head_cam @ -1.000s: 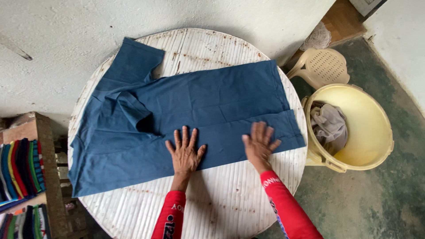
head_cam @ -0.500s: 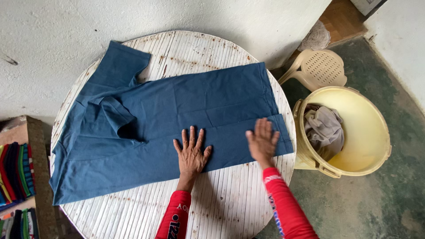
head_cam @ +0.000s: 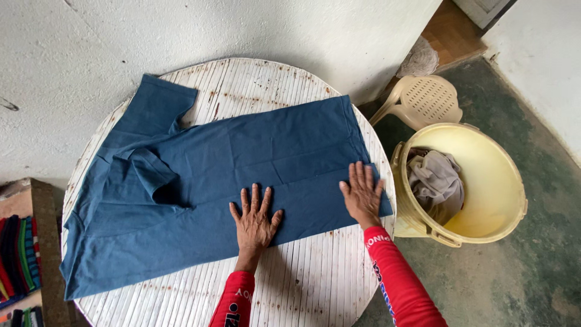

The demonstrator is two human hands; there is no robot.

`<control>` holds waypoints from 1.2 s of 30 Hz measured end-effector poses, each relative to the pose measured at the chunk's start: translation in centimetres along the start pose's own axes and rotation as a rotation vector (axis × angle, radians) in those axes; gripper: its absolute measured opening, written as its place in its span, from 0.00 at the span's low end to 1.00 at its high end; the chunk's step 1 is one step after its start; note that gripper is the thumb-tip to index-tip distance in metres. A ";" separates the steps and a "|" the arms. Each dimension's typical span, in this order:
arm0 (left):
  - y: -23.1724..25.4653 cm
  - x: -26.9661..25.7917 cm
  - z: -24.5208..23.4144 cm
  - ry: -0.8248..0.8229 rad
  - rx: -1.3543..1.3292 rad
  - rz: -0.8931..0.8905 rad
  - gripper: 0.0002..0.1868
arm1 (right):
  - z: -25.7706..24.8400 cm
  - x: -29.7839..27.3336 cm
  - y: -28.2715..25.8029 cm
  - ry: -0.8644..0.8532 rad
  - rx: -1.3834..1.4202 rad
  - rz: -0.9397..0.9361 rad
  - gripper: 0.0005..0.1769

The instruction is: The person picks up a shirt from a basket, places it on a table, and folds the sleeves and sides by hand.

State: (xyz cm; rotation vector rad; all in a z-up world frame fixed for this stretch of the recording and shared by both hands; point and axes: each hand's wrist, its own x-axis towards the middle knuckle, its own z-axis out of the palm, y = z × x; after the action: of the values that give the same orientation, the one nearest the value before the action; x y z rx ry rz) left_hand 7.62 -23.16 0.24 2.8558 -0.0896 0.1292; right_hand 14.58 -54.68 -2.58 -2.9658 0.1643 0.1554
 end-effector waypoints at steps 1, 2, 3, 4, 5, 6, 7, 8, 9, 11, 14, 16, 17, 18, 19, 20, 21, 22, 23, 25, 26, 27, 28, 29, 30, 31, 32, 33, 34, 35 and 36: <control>0.0 0.0 0.0 -0.001 -0.006 -0.001 0.40 | -0.2 -0.1 0.4 0.016 0.020 0.023 0.41; 0.0 0.0 0.1 0.007 -0.002 0.003 0.40 | -0.4 -0.3 0.5 0.032 0.041 0.046 0.41; 0.1 0.0 0.1 0.016 0.003 0.007 0.40 | -0.7 -0.5 0.4 0.048 0.062 0.068 0.41; 0.0 0.1 0.1 0.025 0.009 0.011 0.40 | -1.1 -0.6 -0.1 0.019 0.052 0.123 0.41; -0.2 0.1 0.1 0.015 0.016 0.009 0.40 | -1.3 -0.9 -1.2 -0.010 0.042 0.179 0.42; -0.1 0.1 0.1 0.004 0.021 0.007 0.40 | -1.5 -1.1 -2.4 -0.039 0.029 0.235 0.42; 0.0 0.2 0.1 -0.007 0.025 0.004 0.40 | -1.4 -1.8 -4.1 -0.025 -0.013 0.142 0.44; 0.0 0.2 0.1 -0.014 0.024 0.000 0.40 | -1.0 -3.0 -6.0 -0.014 -0.057 0.049 0.45; 0.0 0.3 0.1 -0.020 0.023 -0.004 0.40 | -0.6 -4.2 -8.0 -0.077 -0.082 -0.078 0.44; 0.0 0.2 0.2 -0.025 0.021 -0.005 0.40 | -0.5 -5.3 -10.2 -0.180 -0.104 -0.216 0.43; -0.1 0.1 0.3 -0.021 0.017 -0.006 0.41 | -0.4 -4.9 -9.7 -0.227 -0.133 -0.200 0.41; -0.1 0.2 0.4 -0.032 0.019 -0.011 0.41 | -1.2 -3.3 -4.9 -0.166 -0.193 -0.110 0.42; -0.1 0.2 0.5 -0.032 0.023 -0.012 0.41 | -1.4 -2.8 -2.4 -0.134 -0.139 -0.076 0.41; -0.1 0.2 0.5 -0.030 0.027 -0.013 0.41 | -1.5 -2.3 -0.4 -0.101 -0.086 -0.042 0.41; -0.1 0.2 0.5 -0.029 0.030 -0.014 0.41 | -1.5 -1.9 1.2 -0.090 -0.068 -0.021 0.41; 0.0 0.2 0.5 -0.028 0.029 -0.013 0.41 | -1.5 -1.6 2.5 -0.079 -0.051 -0.001 0.40; 0.0 0.2 0.5 -0.027 0.027 -0.012 0.41 | -1.4 -1.5 3.0 -0.068 -0.033 0.020 0.40; 0.0 0.2 0.5 -0.027 0.027 -0.011 0.41 | -1.3 -1.4 3.0 -0.064 -0.034 0.076 0.40; 0.0 0.2 0.4 -0.020 0.027 -0.010 0.41 | -1.5 -1.3 2.6 -0.061 -0.035 0.132 0.40; 0.1 0.1 0.3 -0.005 0.023 -0.008 0.41 | -2.1 -1.5 0.7 -0.084 -0.065 0.182 0.41; 0.1 0.1 0.2 -0.020 0.028 -0.014 0.40 | -2.0 -1.8 -1.5 -0.111 -0.094 0.177 0.42; 0.2 0.2 0.1 -0.035 0.032 -0.021 0.40 | -1.9 -2.2 -3.9 -0.138 -0.123 0.172 0.44; 0.2 0.2 0.0 -0.050 0.037 -0.029 0.40 | -1.6 -3.5 -6.2 -0.166 -0.177 0.010 0.42; 0.3 0.2 -0.1 -0.053 0.039 -0.027 0.40 | -1.2 -5.2 -8.5 -0.192 -0.232 -0.152 0.41; 0.3 0.3 -0.2 -0.057 0.043 -0.025 0.40 | -0.8 -6.0 -11.1 -0.169 -0.149 -0.278 0.41; 0.2 0.3 -0.2 -0.060 0.048 -0.023 0.41 | -0.6 -6.3 -12.6 -0.147 -0.064 -0.402 0.41; 0.2 0.3 -0.2 -0.063 0.044 -0.025 0.41 | -0.8 -6.2 -12.6 -0.210 -0.075 -0.391 0.40; 0.2 0.3 -0.2 -0.065 0.041 -0.027 0.41 | -0.9 -5.9 -12.4 -0.273 -0.086 -0.379 0.40; 0.2 0.3 -0.2 -0.068 0.038 -0.027 0.41 | -0.7 -5.4 -12.1 -0.336 -0.096 -0.365 0.40; 0.1 0.3 -0.2 -0.066 0.040 -0.026 0.41 | -0.6 -4.7 -10.7 -0.273 -0.136 -0.319 0.40; 0.1 0.3 -0.2 -0.064 0.039 -0.025 0.41 | -0.7 -4.0 -8.2 -0.210 -0.179 -0.272 0.40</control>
State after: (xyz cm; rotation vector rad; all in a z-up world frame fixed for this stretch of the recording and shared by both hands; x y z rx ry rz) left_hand 7.92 -23.27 0.45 2.8989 -0.0655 0.0354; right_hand 11.69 -46.40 -0.18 -3.0801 -0.2926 0.4637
